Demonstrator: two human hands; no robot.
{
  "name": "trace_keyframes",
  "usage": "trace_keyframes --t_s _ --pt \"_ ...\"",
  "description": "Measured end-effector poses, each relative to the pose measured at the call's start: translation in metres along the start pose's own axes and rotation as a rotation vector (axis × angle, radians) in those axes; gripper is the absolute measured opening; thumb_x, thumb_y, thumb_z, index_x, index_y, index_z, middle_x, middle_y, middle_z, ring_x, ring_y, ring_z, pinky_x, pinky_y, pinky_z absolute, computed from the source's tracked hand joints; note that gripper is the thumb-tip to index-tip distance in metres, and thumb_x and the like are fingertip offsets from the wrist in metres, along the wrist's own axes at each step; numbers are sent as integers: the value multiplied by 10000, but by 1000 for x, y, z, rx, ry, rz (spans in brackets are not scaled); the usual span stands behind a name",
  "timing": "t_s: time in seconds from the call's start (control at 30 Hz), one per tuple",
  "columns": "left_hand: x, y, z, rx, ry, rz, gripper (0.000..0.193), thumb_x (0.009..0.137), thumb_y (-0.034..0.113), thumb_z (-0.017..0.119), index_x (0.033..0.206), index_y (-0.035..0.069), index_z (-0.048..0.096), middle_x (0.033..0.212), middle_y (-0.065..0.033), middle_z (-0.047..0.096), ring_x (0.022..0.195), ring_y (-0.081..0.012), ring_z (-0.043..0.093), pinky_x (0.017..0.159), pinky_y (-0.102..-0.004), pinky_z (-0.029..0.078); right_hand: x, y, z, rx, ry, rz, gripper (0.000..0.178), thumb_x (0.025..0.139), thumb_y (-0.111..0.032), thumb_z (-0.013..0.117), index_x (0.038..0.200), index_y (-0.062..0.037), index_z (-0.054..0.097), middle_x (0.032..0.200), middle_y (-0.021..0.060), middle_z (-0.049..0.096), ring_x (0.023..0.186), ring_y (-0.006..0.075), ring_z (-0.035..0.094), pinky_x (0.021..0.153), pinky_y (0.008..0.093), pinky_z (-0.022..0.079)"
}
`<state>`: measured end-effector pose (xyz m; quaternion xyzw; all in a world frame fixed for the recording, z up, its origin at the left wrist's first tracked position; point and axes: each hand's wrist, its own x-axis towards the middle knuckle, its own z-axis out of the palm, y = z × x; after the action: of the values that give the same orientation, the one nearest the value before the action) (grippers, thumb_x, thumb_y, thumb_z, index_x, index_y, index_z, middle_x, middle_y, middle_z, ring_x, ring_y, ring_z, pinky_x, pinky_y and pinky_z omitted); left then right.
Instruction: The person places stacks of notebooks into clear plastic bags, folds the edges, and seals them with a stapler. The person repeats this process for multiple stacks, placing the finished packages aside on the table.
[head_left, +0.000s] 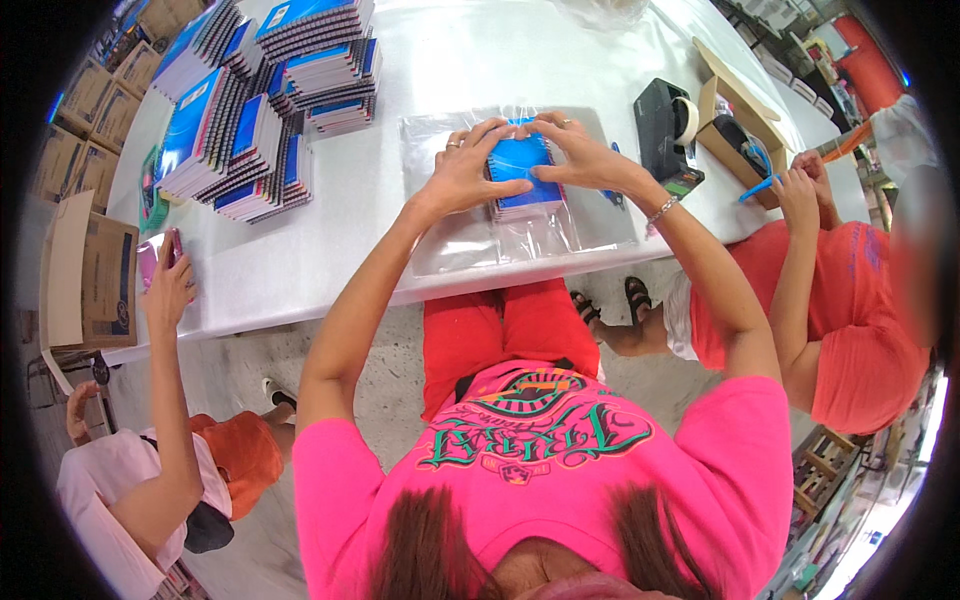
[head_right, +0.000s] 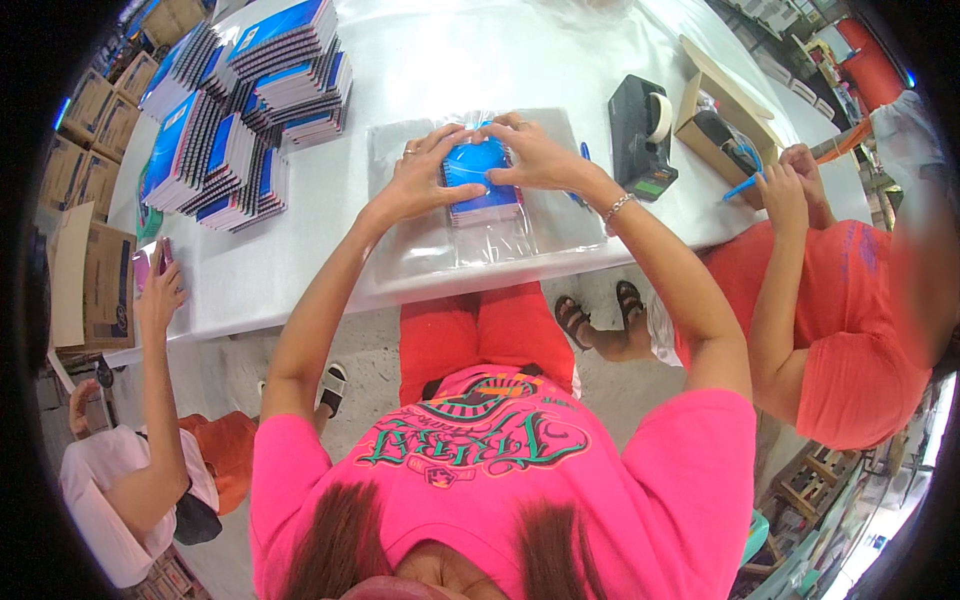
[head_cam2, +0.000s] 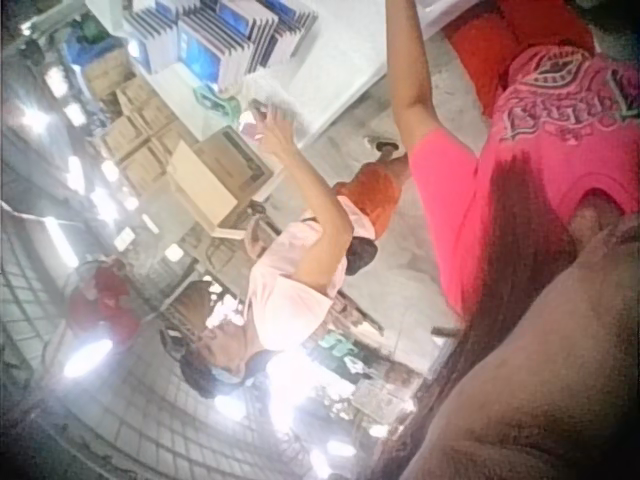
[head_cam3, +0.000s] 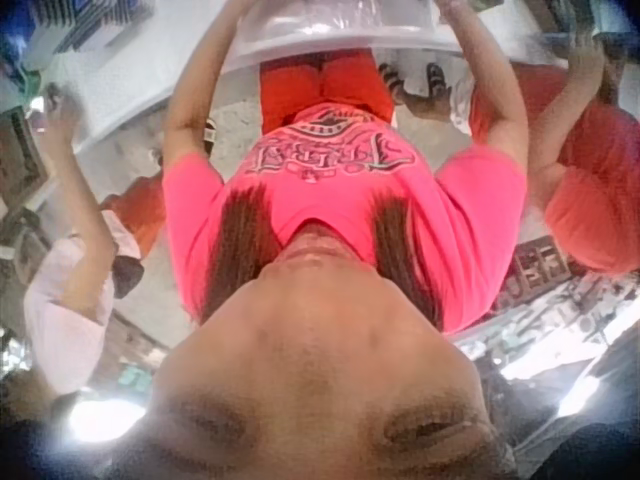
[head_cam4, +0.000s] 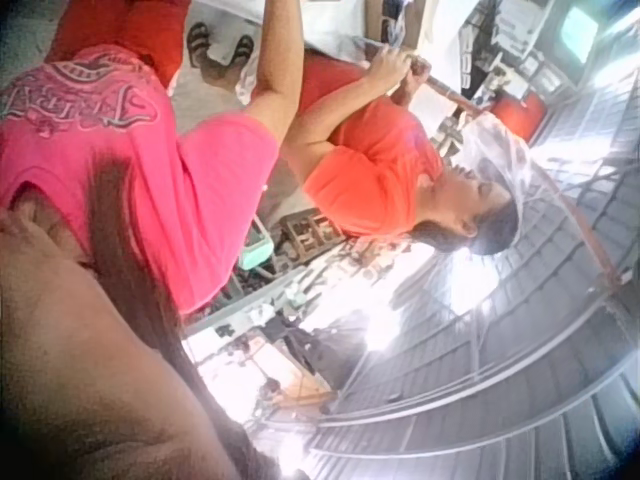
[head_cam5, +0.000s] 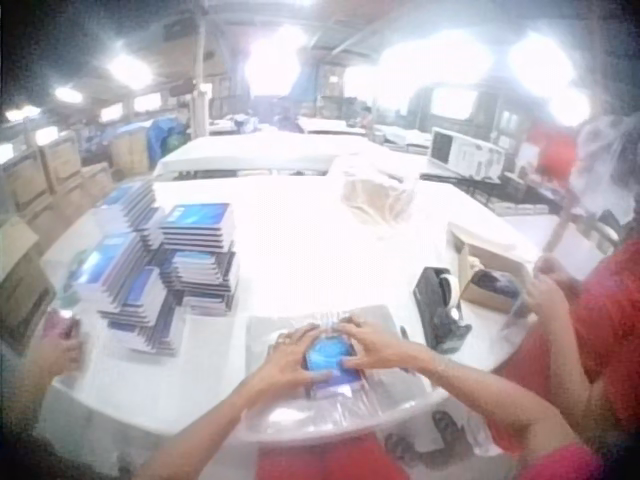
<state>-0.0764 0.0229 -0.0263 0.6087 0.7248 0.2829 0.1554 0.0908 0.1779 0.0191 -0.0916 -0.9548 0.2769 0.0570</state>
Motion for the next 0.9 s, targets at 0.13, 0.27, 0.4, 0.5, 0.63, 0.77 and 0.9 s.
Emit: trace_keyframes --t_s 0.13,0.27,0.4,0.5,0.63,0.77,0.9 --pt "-7 1 6 -281 196 55 894 671 603 768 1414 229 440 1506 -138 301 1376 -400 273 1072 -609 243 6 9 9 -122 -18 -39 652 737 -408 721 1322 -223 502 1355 242 442 1254 449 414 1068 505 345" --pt "-13 12 8 -176 325 -50 622 711 555 757 1265 315 605 1485 -131 294 1396 -405 215 1068 -639 199 9 11 14 -162 -79 74 729 739 -515 716 1377 -287 445 1388 251 404 1260 495 387 1044 570 338" --pt "-11 10 2 13 267 -198 479 662 591 773 1094 394 710 1546 -141 233 1452 -413 87 1073 -708 107 11 -13 5 -193 -130 161 794 769 -516 722 1443 -244 402 1409 262 388 1318 466 350 1071 543 305" --pt "-8 11 -3 24 213 -258 561 624 637 776 1135 420 693 1565 -135 212 1462 -418 47 1091 -705 50 -4 -17 4 -133 17 164 743 764 -485 740 1402 -222 464 1380 234 438 1294 449 388 1046 525 341" --pt "-15 10 -3 67 217 -282 557 632 651 767 1132 414 699 1559 -140 221 1466 -409 41 1098 -698 24 -53 24 -6 -309 804 240 521 769 -408 756 1229 -197 628 1230 202 570 1216 386 469 969 486 398" --pt "-10 23 0 26 213 -228 528 650 622 774 1124 399 706 1555 -146 225 1469 -400 37 1099 -697 4 -173 136 -34 -712 1068 812 354 847 -389 697 1027 -84 699 912 156 647 908 259 566 826 432 448" --pt "-16 13 -3 25 236 -246 532 656 616 775 1130 386 706 1553 -152 229 1469 -404 40 1102 -690 -2 -176 115 -45 739 939 765 503 847 -479 721 989 3 707 846 30 587 611 63 445 530 215 376"
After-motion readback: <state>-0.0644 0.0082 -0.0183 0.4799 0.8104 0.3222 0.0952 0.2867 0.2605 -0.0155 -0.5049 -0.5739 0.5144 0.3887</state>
